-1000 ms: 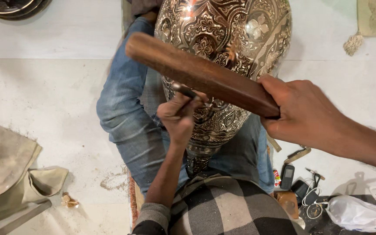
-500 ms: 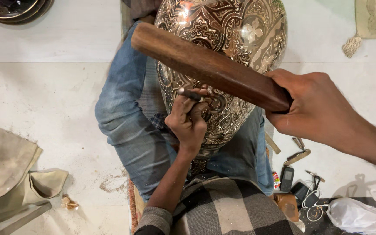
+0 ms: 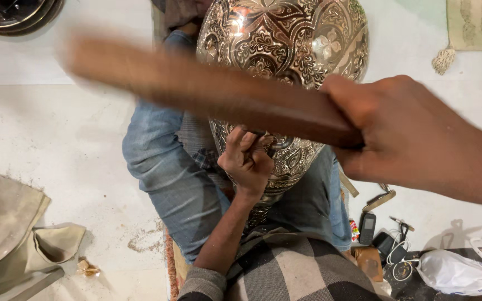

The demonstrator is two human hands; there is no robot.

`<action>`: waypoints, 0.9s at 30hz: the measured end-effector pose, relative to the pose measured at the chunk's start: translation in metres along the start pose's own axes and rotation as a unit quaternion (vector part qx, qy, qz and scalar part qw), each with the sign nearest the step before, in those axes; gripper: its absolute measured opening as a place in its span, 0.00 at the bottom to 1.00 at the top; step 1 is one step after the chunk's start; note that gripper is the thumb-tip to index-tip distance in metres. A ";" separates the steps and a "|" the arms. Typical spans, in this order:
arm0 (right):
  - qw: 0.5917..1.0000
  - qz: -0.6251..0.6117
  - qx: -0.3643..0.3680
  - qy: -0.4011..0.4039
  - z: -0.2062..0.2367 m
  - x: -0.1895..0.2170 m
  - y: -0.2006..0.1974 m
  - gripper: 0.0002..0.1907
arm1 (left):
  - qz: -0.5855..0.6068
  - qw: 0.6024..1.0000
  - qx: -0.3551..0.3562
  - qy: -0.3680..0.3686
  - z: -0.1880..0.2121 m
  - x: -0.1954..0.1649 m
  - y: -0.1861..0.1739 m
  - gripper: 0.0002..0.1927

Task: The person sits on the floor with a large engraved brass vessel braced between their legs and embosses its decorative pattern. They hold a small punch against the metal surface with one hand and strike it with a wooden mallet held in the other hand, repositioning the punch repeatedly across the patterned surface.

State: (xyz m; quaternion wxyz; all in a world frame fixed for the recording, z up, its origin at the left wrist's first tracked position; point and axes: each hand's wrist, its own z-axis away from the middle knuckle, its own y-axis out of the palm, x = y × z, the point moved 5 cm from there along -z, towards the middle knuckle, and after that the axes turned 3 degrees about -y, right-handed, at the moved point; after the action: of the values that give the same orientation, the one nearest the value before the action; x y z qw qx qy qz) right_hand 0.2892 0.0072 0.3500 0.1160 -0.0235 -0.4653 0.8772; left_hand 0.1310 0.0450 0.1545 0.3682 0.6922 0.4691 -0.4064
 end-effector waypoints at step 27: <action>0.976 0.170 0.134 0.031 -0.010 0.026 -0.006 0.27 | -0.045 0.999 -0.013 0.012 0.001 0.009 -0.002 0.18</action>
State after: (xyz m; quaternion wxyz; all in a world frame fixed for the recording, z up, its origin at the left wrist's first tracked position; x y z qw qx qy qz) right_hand 0.2664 0.0239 0.3509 -0.0180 -0.1137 -0.3294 0.9372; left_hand 0.1308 0.0484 0.1455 0.3530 0.6704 0.5090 -0.4085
